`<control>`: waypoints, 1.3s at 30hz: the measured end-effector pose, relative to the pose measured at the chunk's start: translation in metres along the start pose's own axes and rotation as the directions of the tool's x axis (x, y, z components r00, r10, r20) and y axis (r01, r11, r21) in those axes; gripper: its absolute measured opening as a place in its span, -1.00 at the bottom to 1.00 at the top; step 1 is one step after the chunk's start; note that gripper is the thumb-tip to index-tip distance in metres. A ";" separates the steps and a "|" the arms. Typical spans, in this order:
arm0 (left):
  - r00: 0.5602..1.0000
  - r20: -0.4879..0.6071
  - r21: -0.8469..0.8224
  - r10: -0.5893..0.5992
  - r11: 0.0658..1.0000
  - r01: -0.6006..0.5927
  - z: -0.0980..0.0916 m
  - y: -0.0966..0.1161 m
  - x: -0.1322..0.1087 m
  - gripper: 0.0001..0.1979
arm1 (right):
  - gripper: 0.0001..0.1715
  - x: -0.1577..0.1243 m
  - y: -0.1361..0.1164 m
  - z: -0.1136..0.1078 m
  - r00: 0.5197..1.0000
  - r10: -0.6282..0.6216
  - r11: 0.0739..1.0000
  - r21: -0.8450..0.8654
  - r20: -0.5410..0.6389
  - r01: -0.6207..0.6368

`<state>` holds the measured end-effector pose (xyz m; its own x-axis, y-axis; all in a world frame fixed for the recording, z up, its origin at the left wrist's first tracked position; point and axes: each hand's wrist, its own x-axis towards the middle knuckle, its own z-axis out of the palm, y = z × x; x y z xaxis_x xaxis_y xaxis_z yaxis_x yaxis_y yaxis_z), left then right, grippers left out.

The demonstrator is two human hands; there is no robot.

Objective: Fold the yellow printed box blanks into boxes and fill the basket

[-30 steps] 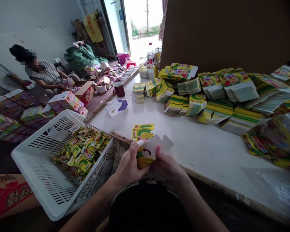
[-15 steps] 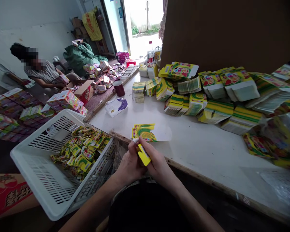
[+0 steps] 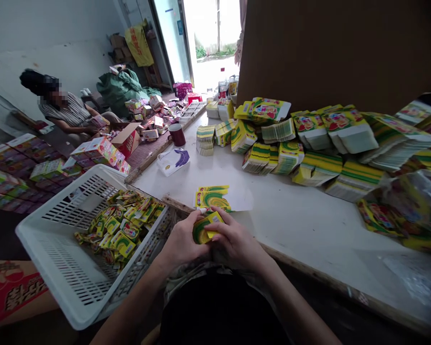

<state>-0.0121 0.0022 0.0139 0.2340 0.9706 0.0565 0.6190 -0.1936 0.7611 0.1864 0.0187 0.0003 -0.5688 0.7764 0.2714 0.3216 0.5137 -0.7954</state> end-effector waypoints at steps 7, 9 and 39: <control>1.000 -0.008 0.079 0.009 0.997 -0.008 0.003 -0.003 0.001 -0.33 | -0.58 0.003 -0.002 0.003 0.998 0.050 0.992 0.118 -0.022 -0.048; 0.999 -0.033 0.043 -0.014 0.999 0.016 0.004 -0.006 0.001 -0.36 | -0.36 0.004 -0.002 0.016 0.992 0.095 0.986 0.144 -0.089 -0.081; 0.838 0.294 -0.849 -0.459 0.277 0.449 0.023 -0.012 0.010 -0.77 | -0.50 0.045 0.046 -0.003 0.908 0.250 0.904 -0.256 -0.335 -0.343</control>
<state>0.0003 0.0110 -0.0093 0.1328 0.8605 -0.4918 -0.3600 0.5042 0.7850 0.1780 0.0778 -0.0224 -0.1827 0.9560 0.2297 0.6796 0.2916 -0.6732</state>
